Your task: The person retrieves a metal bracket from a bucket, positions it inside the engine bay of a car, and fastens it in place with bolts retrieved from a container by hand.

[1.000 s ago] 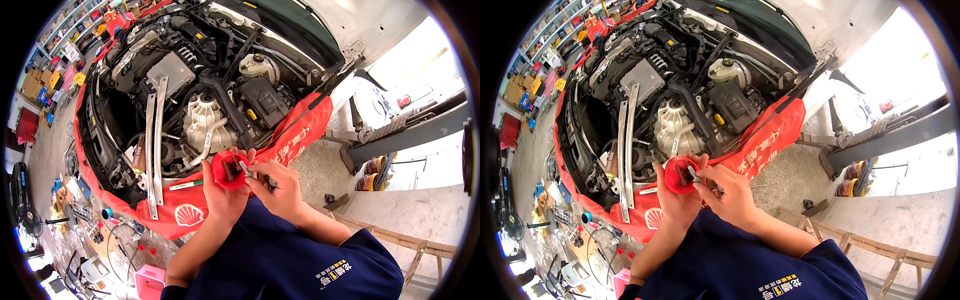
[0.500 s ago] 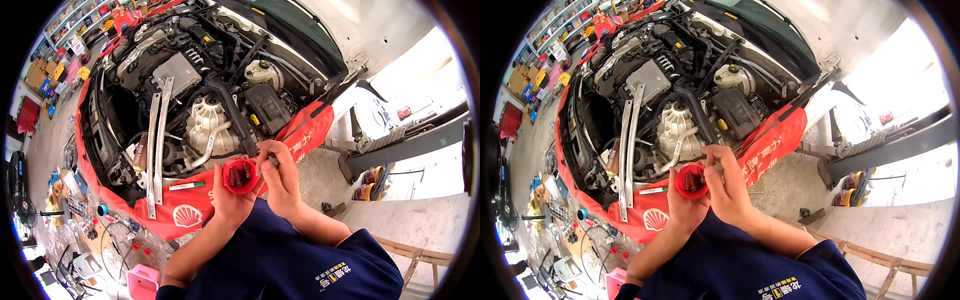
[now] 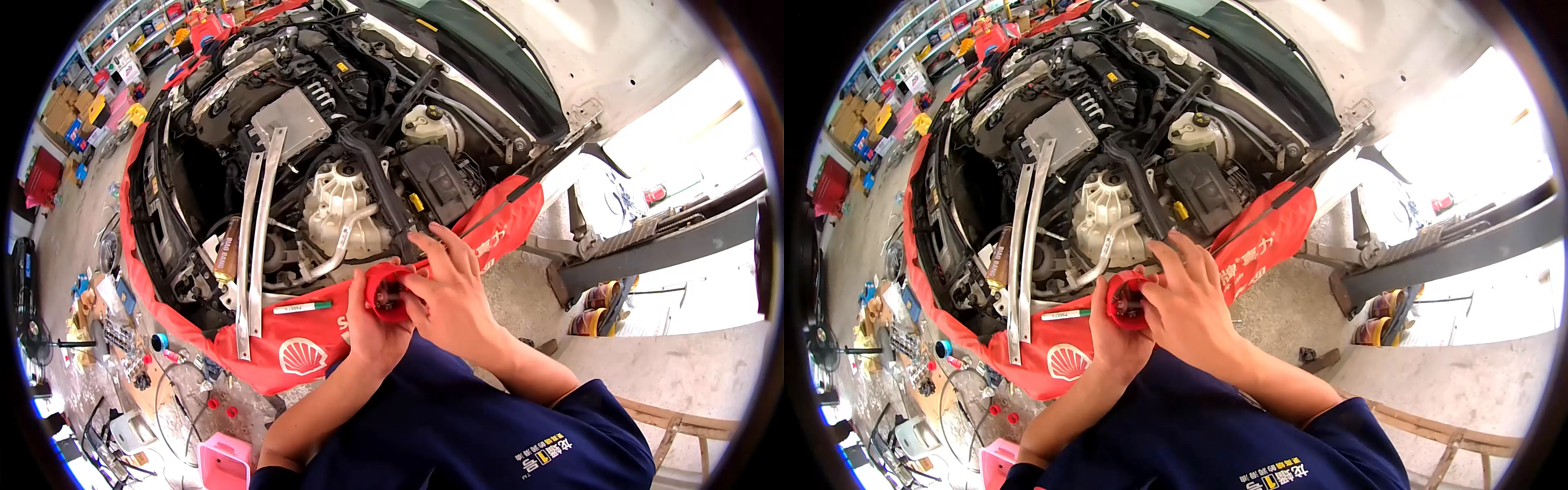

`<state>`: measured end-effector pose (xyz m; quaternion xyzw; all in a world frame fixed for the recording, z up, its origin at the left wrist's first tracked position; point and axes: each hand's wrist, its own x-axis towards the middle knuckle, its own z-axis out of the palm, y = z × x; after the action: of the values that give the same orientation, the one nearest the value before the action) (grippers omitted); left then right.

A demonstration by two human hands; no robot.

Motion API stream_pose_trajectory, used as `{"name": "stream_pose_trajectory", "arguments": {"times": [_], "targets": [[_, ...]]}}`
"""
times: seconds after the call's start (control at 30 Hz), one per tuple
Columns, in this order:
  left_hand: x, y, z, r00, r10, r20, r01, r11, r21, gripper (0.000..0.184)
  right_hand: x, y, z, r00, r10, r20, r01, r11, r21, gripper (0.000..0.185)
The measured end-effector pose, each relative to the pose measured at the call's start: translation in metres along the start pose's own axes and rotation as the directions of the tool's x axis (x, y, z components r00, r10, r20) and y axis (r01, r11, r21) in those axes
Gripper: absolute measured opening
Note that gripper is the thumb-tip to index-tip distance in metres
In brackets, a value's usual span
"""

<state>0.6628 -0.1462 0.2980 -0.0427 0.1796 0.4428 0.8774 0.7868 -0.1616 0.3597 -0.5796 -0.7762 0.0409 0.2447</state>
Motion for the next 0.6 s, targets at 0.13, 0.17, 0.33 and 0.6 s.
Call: {"name": "stream_pose_trajectory", "arguments": {"times": [0.13,0.17,0.33,0.6], "targets": [[0.004,-0.002,-0.008,0.999,0.015,-0.047,-0.014,1.000,0.016,0.046,0.007,-0.003,-0.003,0.984,0.006,0.179,0.036,0.972,-0.232,0.013],[0.004,-0.003,-0.008,0.999,0.012,-0.045,-0.011,1.000,0.017,0.046,0.008,-0.003,-0.004,0.984,0.009,0.177,0.033,0.971,-0.235,0.013],[0.005,-0.005,-0.014,0.995,-0.042,-0.090,0.044,0.999,0.021,0.045,0.013,0.000,-0.004,0.954,-0.053,0.296,0.171,0.905,-0.389,0.015],[0.002,-0.004,-0.011,0.997,-0.079,-0.009,0.079,0.997,0.022,0.044,0.010,0.006,-0.013,0.929,-0.210,0.305,0.328,0.849,-0.415,0.021]]}}
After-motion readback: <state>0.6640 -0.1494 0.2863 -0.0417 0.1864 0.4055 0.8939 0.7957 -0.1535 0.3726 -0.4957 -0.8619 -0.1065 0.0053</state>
